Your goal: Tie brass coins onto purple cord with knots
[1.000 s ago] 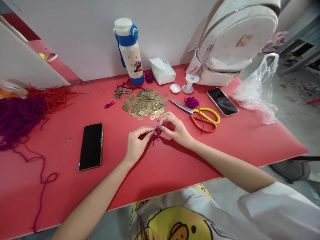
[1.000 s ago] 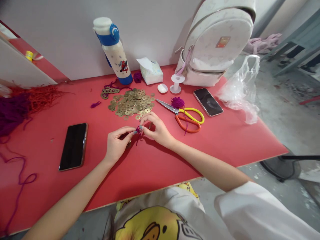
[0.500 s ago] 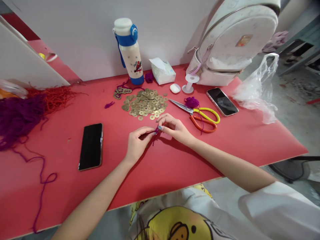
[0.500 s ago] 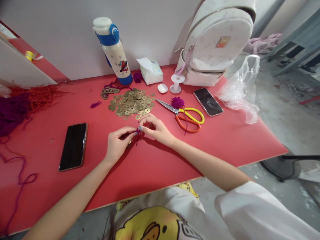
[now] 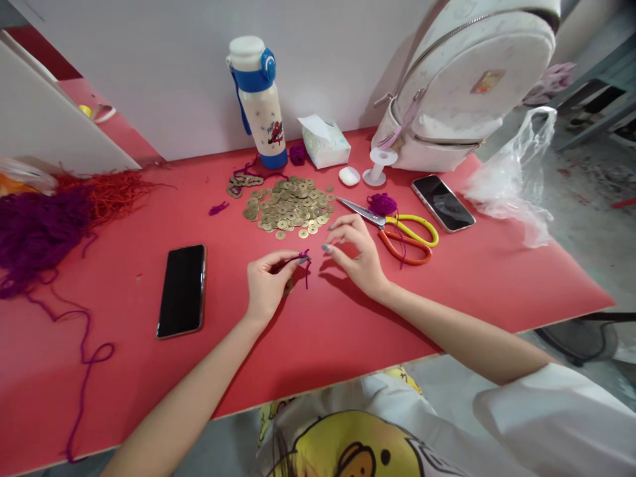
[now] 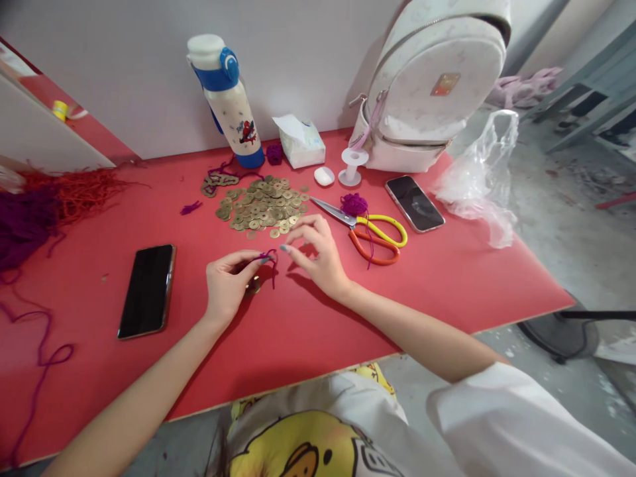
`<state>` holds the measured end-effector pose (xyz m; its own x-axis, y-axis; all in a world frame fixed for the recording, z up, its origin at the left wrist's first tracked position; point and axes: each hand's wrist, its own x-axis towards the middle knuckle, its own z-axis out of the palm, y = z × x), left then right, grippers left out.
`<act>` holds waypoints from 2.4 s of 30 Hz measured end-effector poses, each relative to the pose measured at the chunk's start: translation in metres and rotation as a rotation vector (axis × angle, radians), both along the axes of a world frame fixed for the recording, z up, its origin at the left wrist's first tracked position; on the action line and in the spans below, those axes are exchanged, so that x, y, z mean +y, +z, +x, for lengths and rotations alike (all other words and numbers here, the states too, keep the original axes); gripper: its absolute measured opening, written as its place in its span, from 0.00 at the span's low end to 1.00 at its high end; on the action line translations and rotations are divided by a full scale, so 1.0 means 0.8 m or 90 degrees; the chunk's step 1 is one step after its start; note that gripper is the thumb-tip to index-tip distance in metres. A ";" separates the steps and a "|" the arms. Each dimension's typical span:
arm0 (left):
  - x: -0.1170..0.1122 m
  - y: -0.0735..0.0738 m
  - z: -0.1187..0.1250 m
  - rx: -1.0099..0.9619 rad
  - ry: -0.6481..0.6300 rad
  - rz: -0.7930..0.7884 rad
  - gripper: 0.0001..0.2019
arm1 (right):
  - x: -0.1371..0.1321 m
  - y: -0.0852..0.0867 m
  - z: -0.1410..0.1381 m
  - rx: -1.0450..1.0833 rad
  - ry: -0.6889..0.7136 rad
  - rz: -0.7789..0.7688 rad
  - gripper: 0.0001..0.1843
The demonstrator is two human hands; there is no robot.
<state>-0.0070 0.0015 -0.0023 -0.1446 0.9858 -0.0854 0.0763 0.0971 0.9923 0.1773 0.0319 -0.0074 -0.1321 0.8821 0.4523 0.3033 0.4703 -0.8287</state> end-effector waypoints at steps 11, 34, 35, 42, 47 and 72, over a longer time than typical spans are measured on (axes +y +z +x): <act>-0.001 0.007 0.002 0.005 -0.037 0.094 0.02 | -0.002 -0.009 -0.004 -0.157 0.202 -0.007 0.04; -0.003 0.005 0.003 -0.100 -0.074 0.047 0.03 | -0.007 -0.001 -0.004 -0.123 0.227 -0.028 0.12; -0.003 0.005 0.003 -0.099 -0.074 0.046 0.02 | -0.006 -0.003 -0.004 -0.119 0.228 -0.032 0.13; -0.003 0.007 0.005 -0.106 -0.065 0.044 0.02 | 0.001 -0.011 -0.003 -0.081 0.233 -0.009 0.08; -0.004 0.007 0.006 -0.125 -0.071 0.017 0.02 | -0.002 -0.008 -0.005 -0.169 0.254 -0.007 0.05; -0.009 0.006 0.006 -0.051 -0.084 -0.028 0.07 | 0.000 -0.007 -0.006 -0.038 0.224 -0.049 0.19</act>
